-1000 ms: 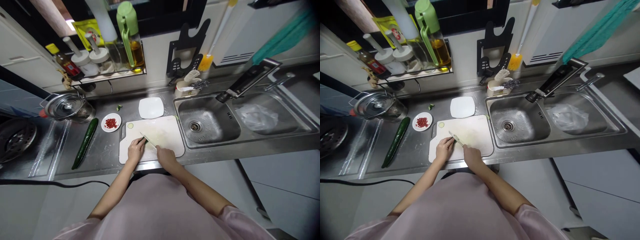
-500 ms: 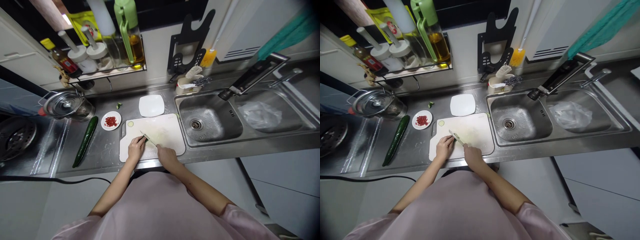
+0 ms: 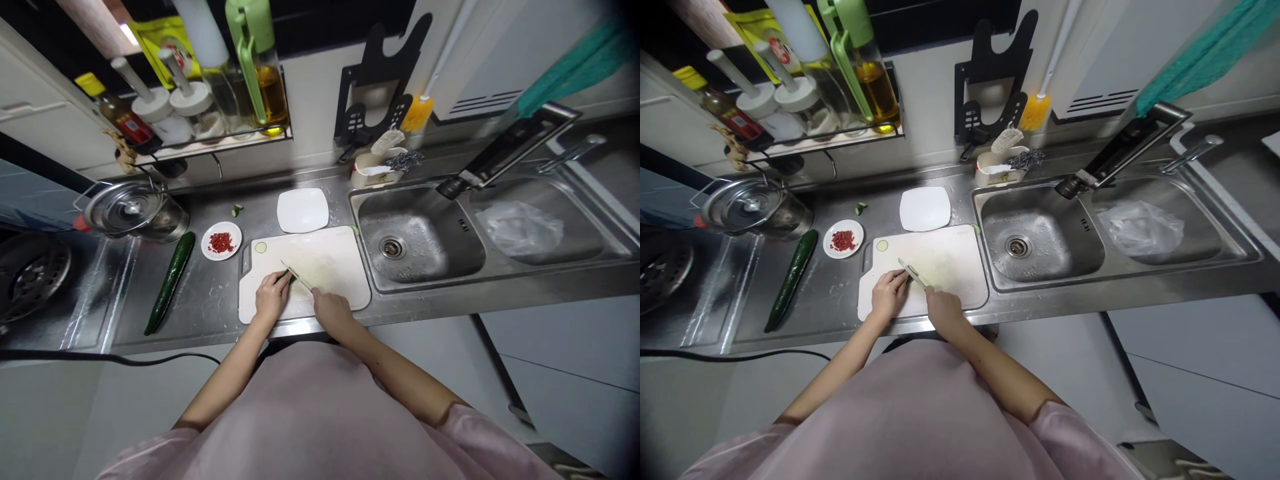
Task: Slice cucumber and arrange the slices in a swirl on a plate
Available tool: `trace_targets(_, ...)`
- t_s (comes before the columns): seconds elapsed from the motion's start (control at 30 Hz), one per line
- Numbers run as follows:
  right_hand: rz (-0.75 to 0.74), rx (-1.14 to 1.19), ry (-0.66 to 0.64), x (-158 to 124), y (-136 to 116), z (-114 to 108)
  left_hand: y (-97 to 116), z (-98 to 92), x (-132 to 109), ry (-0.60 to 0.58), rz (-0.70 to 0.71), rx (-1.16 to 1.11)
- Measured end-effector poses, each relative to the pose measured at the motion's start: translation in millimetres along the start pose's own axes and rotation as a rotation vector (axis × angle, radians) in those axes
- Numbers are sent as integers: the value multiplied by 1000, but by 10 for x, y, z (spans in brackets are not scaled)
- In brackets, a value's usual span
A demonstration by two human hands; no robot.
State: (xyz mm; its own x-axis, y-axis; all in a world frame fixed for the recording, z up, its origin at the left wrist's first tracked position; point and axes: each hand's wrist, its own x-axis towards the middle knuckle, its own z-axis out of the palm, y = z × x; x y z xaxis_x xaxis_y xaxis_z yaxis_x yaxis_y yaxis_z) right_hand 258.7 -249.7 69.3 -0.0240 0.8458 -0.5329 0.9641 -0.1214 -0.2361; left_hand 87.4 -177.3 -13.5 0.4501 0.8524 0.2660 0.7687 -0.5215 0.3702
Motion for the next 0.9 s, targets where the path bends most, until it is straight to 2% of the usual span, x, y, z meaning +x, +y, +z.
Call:
trace_targets(0.23,-4,10,18,86,-46,-22,-27,-21,24,-36,-1,-8)
trace_targets(0.67,-11,47,-43,104,-83,-98,-37,-27,5,-37,37,-29)
trace_targets(0.9,-28,49,-22,136,-103,-101,-71,-16,8,-38,44,-48)
